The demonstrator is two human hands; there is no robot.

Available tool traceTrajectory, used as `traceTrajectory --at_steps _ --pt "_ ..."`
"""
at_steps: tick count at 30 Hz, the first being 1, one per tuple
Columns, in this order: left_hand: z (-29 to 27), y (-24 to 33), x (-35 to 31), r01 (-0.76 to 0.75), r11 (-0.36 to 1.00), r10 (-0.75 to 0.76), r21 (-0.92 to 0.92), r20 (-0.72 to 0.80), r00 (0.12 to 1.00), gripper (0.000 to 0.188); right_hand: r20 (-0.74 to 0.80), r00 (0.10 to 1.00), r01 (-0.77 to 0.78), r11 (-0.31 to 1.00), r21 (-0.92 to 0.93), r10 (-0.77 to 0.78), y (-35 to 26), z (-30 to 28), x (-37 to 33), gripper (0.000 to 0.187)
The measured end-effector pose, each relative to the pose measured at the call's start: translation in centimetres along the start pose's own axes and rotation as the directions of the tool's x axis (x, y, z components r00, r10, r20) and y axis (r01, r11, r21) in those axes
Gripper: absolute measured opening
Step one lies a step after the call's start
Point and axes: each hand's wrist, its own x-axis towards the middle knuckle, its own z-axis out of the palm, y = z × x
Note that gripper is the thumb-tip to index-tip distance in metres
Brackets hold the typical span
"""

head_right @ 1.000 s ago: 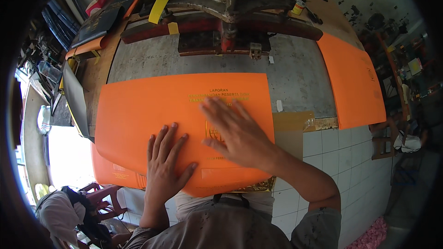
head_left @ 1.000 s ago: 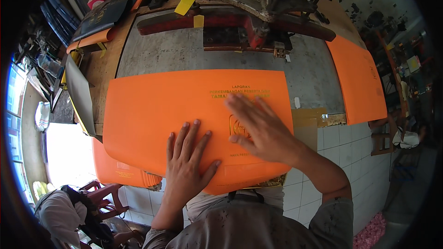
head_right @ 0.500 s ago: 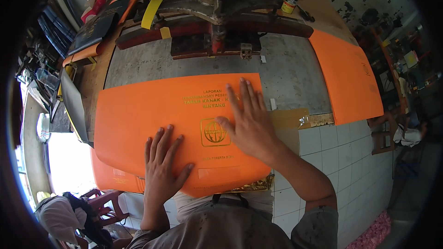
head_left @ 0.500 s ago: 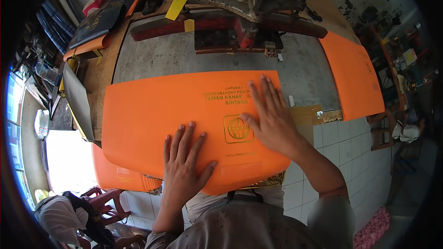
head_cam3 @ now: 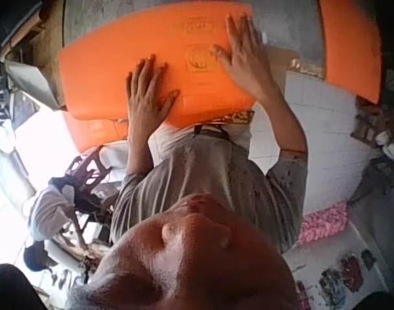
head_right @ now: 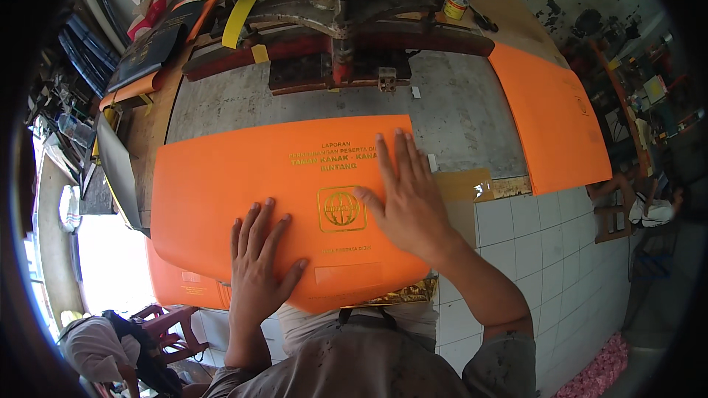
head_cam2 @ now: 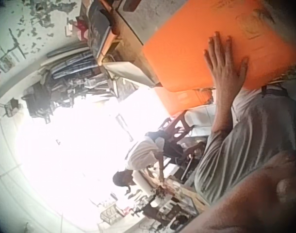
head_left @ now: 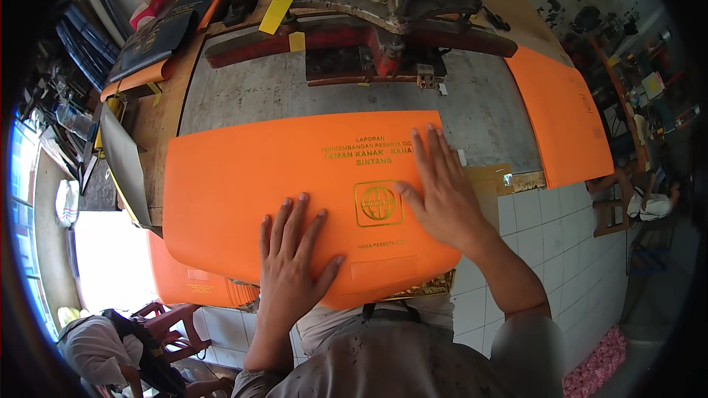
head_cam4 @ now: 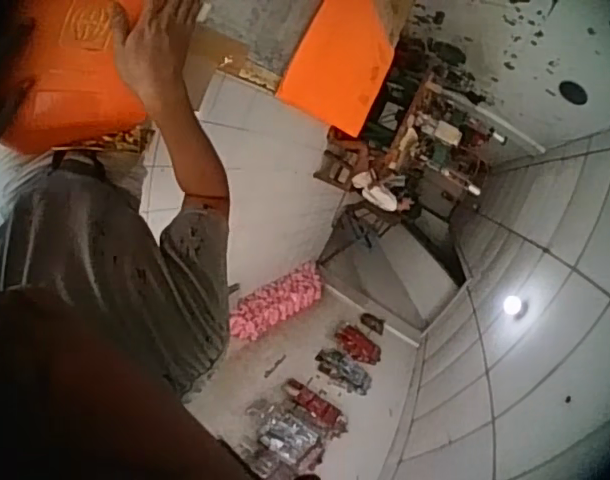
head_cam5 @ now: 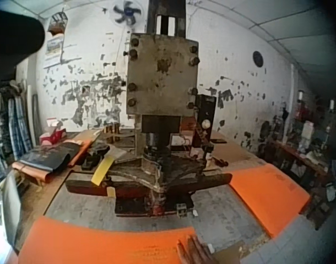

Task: The person places a sheet of orange cardstock under a stamping machine, aligns a strip of gold foil over the surface, and presses down with the machine to apply a gold-stamped design.

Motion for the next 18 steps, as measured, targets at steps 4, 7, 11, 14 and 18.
traceTrajectory --at_steps 4,7,11,14,18 --pt "0.0 0.1 0.1 -0.001 1.000 0.001 -0.004 -0.004 1.000 0.071 0.067 0.950 0.289 0.941 0.175 -0.305 -3.8 -0.9 -1.5 0.087" --pt "0.0 0.0 0.0 -0.005 1.000 0.005 0.000 -0.007 1.000 0.072 0.148 0.875 0.379 0.842 0.384 -0.461 -4.1 -1.1 -1.5 0.086" --pt "0.0 0.2 0.0 -0.005 1.000 0.005 0.005 -0.007 1.000 0.072 0.084 0.982 0.152 0.972 0.180 -0.169 -2.9 -1.2 -1.1 0.085" --pt "0.0 0.1 0.0 -0.007 1.000 0.007 0.005 -0.005 1.000 0.072 0.034 0.953 0.294 0.943 0.158 -0.302 -4.7 -1.2 -1.4 0.081" --pt "-0.1 0.1 0.0 -0.007 1.000 0.007 0.008 -0.007 1.000 0.072 0.097 0.928 0.331 0.917 0.225 -0.359 -3.5 -1.4 -1.0 0.081"
